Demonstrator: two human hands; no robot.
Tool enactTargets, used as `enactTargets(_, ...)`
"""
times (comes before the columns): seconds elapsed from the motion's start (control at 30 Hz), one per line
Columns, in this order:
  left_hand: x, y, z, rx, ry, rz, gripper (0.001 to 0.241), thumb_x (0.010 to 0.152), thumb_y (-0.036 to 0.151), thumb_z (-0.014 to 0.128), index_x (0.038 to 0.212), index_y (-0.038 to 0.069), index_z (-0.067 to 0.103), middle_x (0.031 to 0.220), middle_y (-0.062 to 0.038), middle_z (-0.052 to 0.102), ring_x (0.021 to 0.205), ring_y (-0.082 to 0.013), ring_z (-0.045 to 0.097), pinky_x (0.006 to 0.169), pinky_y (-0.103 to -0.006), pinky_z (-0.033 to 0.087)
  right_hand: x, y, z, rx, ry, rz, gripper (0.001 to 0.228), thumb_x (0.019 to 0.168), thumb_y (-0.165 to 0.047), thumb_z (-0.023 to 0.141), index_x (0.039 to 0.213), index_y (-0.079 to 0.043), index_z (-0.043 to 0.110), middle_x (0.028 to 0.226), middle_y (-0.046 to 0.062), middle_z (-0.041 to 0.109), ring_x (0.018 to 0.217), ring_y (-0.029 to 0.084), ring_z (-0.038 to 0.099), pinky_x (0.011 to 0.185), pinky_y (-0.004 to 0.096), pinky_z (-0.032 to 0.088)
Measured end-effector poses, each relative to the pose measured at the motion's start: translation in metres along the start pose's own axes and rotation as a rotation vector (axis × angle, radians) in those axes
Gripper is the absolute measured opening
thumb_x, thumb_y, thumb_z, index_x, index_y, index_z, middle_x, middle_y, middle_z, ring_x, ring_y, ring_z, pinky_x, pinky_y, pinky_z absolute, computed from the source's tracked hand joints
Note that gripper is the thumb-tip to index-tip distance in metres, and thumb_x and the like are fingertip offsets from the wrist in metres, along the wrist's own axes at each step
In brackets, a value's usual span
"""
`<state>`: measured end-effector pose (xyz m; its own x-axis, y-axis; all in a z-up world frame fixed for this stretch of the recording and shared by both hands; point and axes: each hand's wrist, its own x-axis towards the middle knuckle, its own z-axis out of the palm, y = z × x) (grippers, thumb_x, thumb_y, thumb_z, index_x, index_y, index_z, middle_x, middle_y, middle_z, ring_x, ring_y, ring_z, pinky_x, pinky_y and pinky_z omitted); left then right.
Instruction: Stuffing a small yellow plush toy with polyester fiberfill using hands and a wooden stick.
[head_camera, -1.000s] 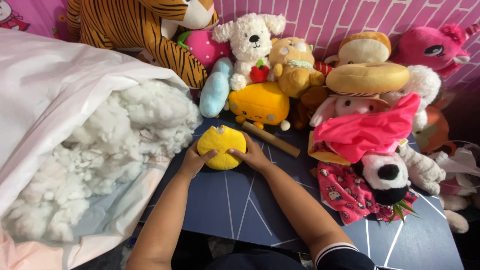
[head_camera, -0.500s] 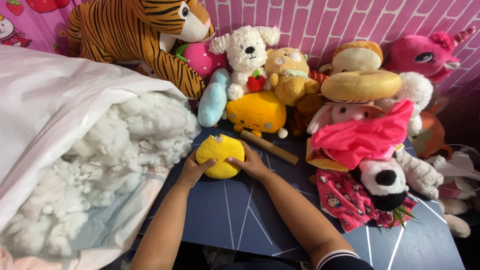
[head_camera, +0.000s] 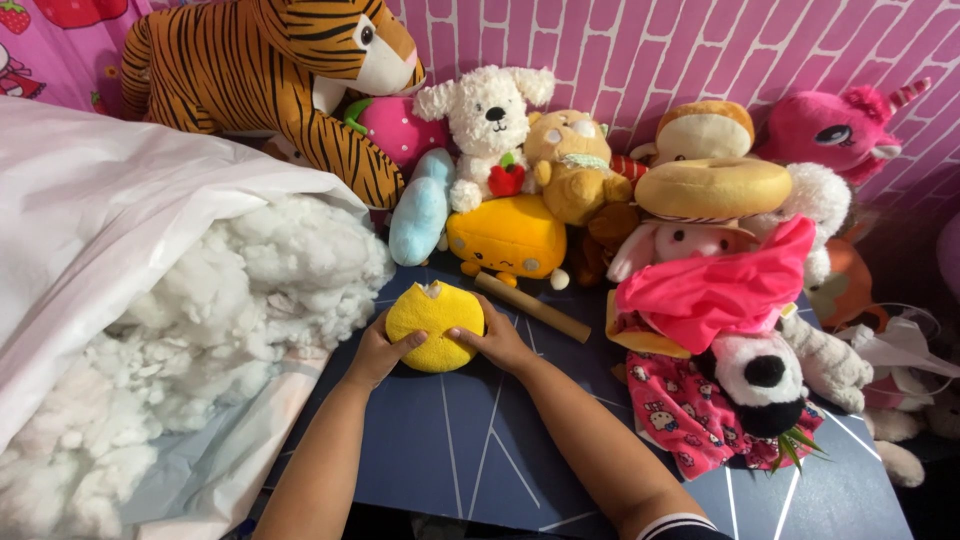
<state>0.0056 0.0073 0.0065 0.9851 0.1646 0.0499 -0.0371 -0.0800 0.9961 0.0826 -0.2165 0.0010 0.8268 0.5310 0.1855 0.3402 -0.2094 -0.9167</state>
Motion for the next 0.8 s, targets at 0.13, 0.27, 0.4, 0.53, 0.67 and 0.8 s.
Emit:
enactTargets(0.13,0.002,-0.004,-0.001,0.005,0.007,-0.005,0.078,0.074,0.037,0.095,0.139,0.012,0.060,0.119,-0.012,0.068,0.117,-0.0249,0.063,0.097,-0.0454,0.053,0.002,0.000,0.000,-0.010,0.006,-0.012,0.084,0.085,-0.058,0.077,0.151,-0.018,0.044,0.096,0.024,0.071,0.095,0.041,0.072,0.079,0.050,0.053)
enactTargets(0.27,0.004,-0.008,-0.003,-0.004,0.008,0.011,0.077,0.075,0.037,0.094,0.139,0.012,0.061,0.118,-0.012,0.068,0.116,-0.0244,0.063,0.097,-0.0457,0.052,0.005,-0.001,0.000,-0.005,-0.020,-0.008,0.085,0.086,-0.059,0.075,0.152,-0.018,0.043,0.097,0.024,0.071,0.096,0.042,0.072,0.079,0.050,0.054)
enactTargets(0.4,0.004,-0.012,-0.003,-0.007,0.009,0.024,0.078,0.073,0.039,0.095,0.138,0.012,0.061,0.117,-0.012,0.069,0.115,-0.0246,0.064,0.097,-0.0456,0.053,0.005,0.002,0.000,0.003,-0.025,-0.016,0.083,0.087,-0.057,0.076,0.152,-0.018,0.043,0.098,0.025,0.071,0.096,0.043,0.071,0.080,0.051,0.054)
enactTargets(0.53,0.004,-0.010,-0.002,-0.018,0.003,0.031,0.075,0.075,0.035,0.094,0.139,0.013,0.061,0.116,-0.011,0.069,0.115,-0.0236,0.064,0.096,-0.0451,0.053,0.003,-0.002,-0.001,0.016,-0.016,-0.021,0.083,0.087,-0.057,0.076,0.152,-0.019,0.043,0.098,0.024,0.071,0.096,0.043,0.071,0.080,0.051,0.054)
enactTargets(0.67,0.001,-0.011,-0.002,-0.013,0.014,0.016,0.077,0.074,0.036,0.095,0.139,0.013,0.061,0.116,-0.011,0.068,0.114,-0.0234,0.063,0.096,-0.0447,0.052,0.000,0.000,0.000,0.015,-0.018,-0.015,0.083,0.087,-0.058,0.076,0.152,-0.019,0.044,0.098,0.024,0.071,0.096,0.042,0.072,0.080,0.050,0.054)
enactTargets(0.8,0.001,-0.006,-0.001,-0.011,0.018,0.006,0.077,0.074,0.035,0.095,0.139,0.013,0.061,0.116,-0.011,0.068,0.114,-0.0231,0.063,0.096,-0.0436,0.053,0.002,0.003,0.000,0.019,-0.006,-0.017,0.081,0.086,-0.057,0.077,0.150,-0.018,0.045,0.096,0.025,0.071,0.094,0.042,0.072,0.078,0.050,0.054)
